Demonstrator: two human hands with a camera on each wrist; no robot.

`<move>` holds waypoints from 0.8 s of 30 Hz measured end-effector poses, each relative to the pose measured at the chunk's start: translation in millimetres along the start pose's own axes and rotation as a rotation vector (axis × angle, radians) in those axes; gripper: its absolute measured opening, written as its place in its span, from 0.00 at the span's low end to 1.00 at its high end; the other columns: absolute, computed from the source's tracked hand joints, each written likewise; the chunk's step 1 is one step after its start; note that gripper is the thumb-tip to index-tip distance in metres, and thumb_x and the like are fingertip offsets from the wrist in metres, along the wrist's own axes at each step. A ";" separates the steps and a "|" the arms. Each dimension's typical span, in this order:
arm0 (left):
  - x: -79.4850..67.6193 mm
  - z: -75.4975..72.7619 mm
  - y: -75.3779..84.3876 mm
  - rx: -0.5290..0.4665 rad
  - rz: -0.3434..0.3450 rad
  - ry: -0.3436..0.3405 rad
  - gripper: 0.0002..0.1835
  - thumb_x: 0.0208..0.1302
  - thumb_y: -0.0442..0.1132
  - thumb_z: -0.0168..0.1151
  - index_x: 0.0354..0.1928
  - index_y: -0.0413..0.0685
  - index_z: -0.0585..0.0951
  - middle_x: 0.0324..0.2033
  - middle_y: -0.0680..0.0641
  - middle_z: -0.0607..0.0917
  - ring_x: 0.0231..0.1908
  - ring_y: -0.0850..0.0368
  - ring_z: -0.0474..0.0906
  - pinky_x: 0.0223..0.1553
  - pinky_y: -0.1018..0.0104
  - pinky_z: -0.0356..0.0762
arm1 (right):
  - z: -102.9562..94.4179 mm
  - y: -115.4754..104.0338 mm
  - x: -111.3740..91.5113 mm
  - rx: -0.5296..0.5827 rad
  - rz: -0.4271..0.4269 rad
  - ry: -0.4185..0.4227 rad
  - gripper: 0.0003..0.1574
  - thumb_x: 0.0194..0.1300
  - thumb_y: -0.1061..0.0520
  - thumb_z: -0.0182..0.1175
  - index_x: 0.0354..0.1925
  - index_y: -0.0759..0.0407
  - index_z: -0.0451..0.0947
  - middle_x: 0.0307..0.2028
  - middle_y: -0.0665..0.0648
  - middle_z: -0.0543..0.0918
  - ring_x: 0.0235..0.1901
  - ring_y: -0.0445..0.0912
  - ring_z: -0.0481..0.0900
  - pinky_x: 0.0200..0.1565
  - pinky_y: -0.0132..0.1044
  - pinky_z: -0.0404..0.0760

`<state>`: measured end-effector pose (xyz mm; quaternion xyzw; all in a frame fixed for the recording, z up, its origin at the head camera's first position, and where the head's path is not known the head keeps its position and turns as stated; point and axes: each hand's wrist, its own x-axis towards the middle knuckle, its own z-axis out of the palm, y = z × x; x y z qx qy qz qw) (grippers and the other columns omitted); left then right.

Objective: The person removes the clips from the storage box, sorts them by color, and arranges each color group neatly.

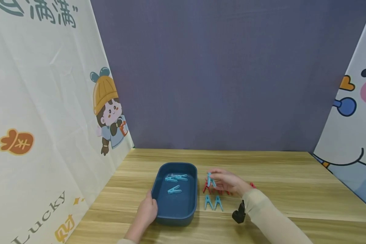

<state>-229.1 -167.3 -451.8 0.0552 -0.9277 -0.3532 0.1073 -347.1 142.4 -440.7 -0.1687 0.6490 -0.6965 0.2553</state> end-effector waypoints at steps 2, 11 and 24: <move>-0.1 0.2 0.1 0.001 -0.001 -0.004 0.25 0.65 0.30 0.37 0.60 0.17 0.56 0.52 0.21 0.68 0.53 0.29 0.66 0.51 0.41 0.67 | -2.5 1.3 -1.6 0.006 0.004 0.004 0.20 0.67 0.58 0.52 0.55 0.63 0.64 0.39 0.53 0.81 0.35 0.44 0.79 0.37 0.33 0.78; 0.7 0.8 -1.7 0.003 -0.006 -0.010 0.25 0.65 0.30 0.37 0.60 0.17 0.56 0.53 0.21 0.67 0.53 0.29 0.66 0.52 0.41 0.66 | -8.5 3.7 -10.3 0.005 0.007 0.011 0.24 0.68 0.58 0.50 0.59 0.66 0.61 0.33 0.52 0.79 0.29 0.39 0.79 0.33 0.30 0.79; 0.5 0.5 -0.5 0.004 -0.014 -0.022 0.25 0.66 0.31 0.36 0.61 0.18 0.55 0.54 0.21 0.66 0.54 0.29 0.65 0.51 0.41 0.67 | -19.0 11.3 -20.7 0.031 0.018 0.037 0.23 0.67 0.60 0.51 0.57 0.68 0.63 0.30 0.53 0.79 0.28 0.40 0.79 0.33 0.31 0.79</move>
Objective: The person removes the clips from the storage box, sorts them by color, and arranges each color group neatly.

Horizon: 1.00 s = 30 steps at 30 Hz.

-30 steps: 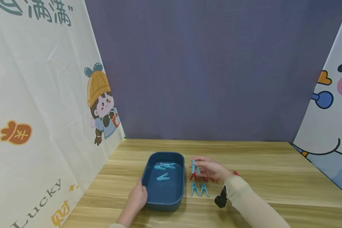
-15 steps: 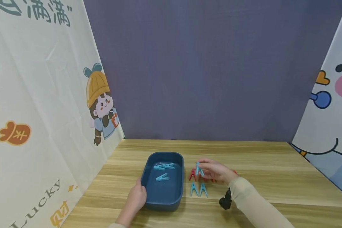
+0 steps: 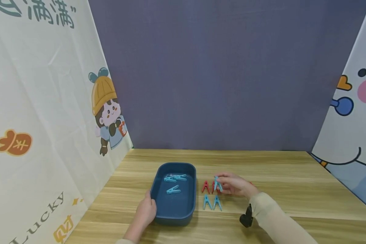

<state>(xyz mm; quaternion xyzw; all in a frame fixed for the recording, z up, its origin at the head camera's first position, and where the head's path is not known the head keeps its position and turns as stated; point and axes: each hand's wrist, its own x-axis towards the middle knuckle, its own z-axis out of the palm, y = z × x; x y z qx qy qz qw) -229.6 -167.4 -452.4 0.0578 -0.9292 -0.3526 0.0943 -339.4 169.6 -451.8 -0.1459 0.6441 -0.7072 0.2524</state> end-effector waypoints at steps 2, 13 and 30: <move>-0.1 0.0 -0.4 0.005 0.005 0.004 0.25 0.65 0.31 0.36 0.60 0.18 0.55 0.53 0.21 0.66 0.53 0.29 0.66 0.51 0.41 0.67 | -1.9 0.4 -1.6 0.000 0.005 -0.007 0.25 0.67 0.60 0.51 0.58 0.69 0.61 0.30 0.53 0.79 0.28 0.40 0.79 0.33 0.31 0.79; 0.9 0.6 -1.0 0.007 0.001 0.003 0.25 0.65 0.31 0.36 0.60 0.17 0.55 0.53 0.21 0.67 0.53 0.29 0.66 0.51 0.41 0.67 | -8.1 10.5 -7.9 -0.004 0.009 -0.001 0.28 0.65 0.61 0.53 0.58 0.74 0.58 0.31 0.56 0.80 0.31 0.45 0.81 0.35 0.34 0.81; -0.1 -1.1 0.9 0.003 -0.010 -0.007 0.25 0.66 0.31 0.36 0.61 0.19 0.55 0.53 0.21 0.67 0.54 0.30 0.66 0.52 0.41 0.66 | -12.2 19.8 -25.4 -0.121 0.018 0.033 0.18 0.65 0.62 0.53 0.49 0.73 0.66 0.31 0.56 0.78 0.27 0.42 0.79 0.33 0.35 0.81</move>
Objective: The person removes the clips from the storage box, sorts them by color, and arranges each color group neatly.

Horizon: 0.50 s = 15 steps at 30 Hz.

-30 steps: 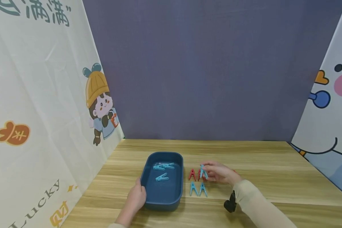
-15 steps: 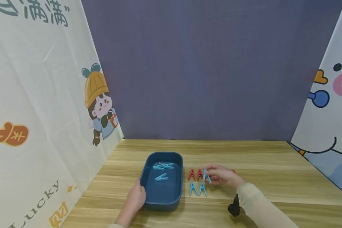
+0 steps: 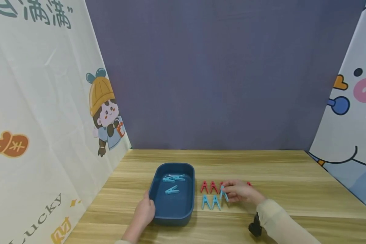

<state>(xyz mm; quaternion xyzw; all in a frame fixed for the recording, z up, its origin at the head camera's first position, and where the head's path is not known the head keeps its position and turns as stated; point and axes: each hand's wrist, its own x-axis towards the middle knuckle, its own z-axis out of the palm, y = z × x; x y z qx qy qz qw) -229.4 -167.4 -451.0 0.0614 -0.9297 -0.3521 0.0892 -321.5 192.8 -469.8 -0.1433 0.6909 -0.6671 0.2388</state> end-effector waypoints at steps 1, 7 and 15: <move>0.0 0.0 0.0 -0.001 0.000 -0.001 0.25 0.66 0.31 0.36 0.61 0.19 0.55 0.54 0.21 0.67 0.54 0.30 0.65 0.52 0.41 0.66 | 0.2 0.5 -0.8 -0.001 -0.001 -0.001 0.18 0.65 0.62 0.53 0.49 0.73 0.66 0.31 0.56 0.78 0.27 0.42 0.79 0.33 0.35 0.81; -0.4 0.0 0.3 0.001 0.001 0.000 0.25 0.65 0.30 0.36 0.61 0.18 0.55 0.53 0.21 0.66 0.54 0.29 0.65 0.52 0.41 0.66 | 0.7 2.9 -5.3 -0.023 -0.007 0.002 0.21 0.66 0.62 0.52 0.51 0.76 0.63 0.33 0.57 0.78 0.29 0.44 0.79 0.34 0.38 0.82; -0.8 -1.1 1.2 -0.004 0.001 -0.005 0.25 0.65 0.30 0.36 0.61 0.18 0.54 0.54 0.21 0.65 0.54 0.29 0.64 0.52 0.41 0.66 | 2.4 5.5 -7.9 -0.137 -0.011 0.046 0.19 0.63 0.62 0.56 0.47 0.74 0.66 0.30 0.57 0.76 0.27 0.46 0.78 0.30 0.37 0.81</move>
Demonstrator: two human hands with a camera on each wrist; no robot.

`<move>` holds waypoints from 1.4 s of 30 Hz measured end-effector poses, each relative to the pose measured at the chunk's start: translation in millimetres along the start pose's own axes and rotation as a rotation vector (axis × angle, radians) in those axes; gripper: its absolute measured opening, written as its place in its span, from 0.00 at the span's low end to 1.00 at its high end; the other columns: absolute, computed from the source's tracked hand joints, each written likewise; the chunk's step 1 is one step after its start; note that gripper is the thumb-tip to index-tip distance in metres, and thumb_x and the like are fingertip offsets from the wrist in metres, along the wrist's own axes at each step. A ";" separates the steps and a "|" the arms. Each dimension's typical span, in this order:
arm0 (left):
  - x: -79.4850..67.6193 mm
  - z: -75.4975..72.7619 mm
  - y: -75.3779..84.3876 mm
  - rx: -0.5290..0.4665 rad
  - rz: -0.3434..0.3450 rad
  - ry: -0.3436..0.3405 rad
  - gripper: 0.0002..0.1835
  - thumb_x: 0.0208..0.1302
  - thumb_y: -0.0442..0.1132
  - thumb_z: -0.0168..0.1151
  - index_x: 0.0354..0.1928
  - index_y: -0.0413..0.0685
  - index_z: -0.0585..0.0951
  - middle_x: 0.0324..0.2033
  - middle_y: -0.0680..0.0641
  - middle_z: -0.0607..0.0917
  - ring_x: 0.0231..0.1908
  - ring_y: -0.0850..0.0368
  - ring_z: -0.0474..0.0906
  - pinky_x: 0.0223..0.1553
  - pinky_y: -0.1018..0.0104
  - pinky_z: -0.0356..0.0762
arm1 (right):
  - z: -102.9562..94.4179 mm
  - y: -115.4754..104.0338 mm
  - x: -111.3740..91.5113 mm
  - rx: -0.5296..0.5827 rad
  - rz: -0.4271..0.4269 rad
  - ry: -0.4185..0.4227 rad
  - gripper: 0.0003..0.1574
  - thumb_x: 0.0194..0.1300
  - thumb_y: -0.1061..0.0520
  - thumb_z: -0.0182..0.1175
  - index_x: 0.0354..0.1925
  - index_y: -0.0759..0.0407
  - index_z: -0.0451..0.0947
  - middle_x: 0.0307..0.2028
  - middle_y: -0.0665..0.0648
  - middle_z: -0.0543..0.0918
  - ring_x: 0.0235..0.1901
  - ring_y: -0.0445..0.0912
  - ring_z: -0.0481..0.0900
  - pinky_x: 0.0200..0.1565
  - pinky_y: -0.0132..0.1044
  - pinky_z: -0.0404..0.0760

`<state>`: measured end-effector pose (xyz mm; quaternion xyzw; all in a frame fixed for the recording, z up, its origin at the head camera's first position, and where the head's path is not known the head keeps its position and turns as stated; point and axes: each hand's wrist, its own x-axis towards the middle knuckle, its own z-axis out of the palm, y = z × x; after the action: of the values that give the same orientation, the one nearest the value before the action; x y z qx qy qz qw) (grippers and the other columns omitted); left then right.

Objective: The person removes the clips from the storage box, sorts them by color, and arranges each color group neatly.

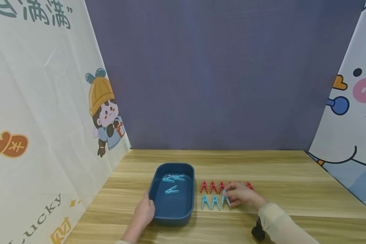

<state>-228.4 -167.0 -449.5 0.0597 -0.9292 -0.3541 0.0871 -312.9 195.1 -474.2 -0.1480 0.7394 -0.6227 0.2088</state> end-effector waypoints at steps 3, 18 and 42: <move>0.0 -0.2 -0.1 0.001 0.002 0.002 0.25 0.65 0.30 0.36 0.61 0.18 0.55 0.54 0.21 0.66 0.54 0.30 0.65 0.52 0.41 0.66 | 2.0 0.8 -0.8 -0.048 -0.008 0.019 0.16 0.61 0.62 0.58 0.44 0.73 0.68 0.28 0.57 0.76 0.26 0.46 0.77 0.28 0.37 0.81; -0.1 0.1 -1.1 0.005 0.006 0.011 0.25 0.65 0.30 0.36 0.61 0.18 0.55 0.53 0.21 0.66 0.54 0.30 0.65 0.52 0.41 0.67 | 21.0 -4.7 -3.4 -0.367 0.005 0.224 0.07 0.57 0.64 0.61 0.34 0.66 0.73 0.19 0.56 0.74 0.16 0.43 0.73 0.18 0.35 0.78; 1.8 1.8 -2.7 -0.005 -0.009 -0.011 0.25 0.66 0.31 0.35 0.61 0.19 0.54 0.55 0.21 0.65 0.56 0.30 0.63 0.53 0.41 0.65 | 10.8 -11.9 -8.3 -0.302 -0.034 0.144 0.09 0.62 0.63 0.56 0.38 0.71 0.72 0.20 0.58 0.75 0.15 0.43 0.73 0.18 0.35 0.78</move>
<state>-230.4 -168.2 -452.4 0.0616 -0.9285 -0.3573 0.0806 -300.8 187.7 -462.9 -0.1453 0.8349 -0.5171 0.1201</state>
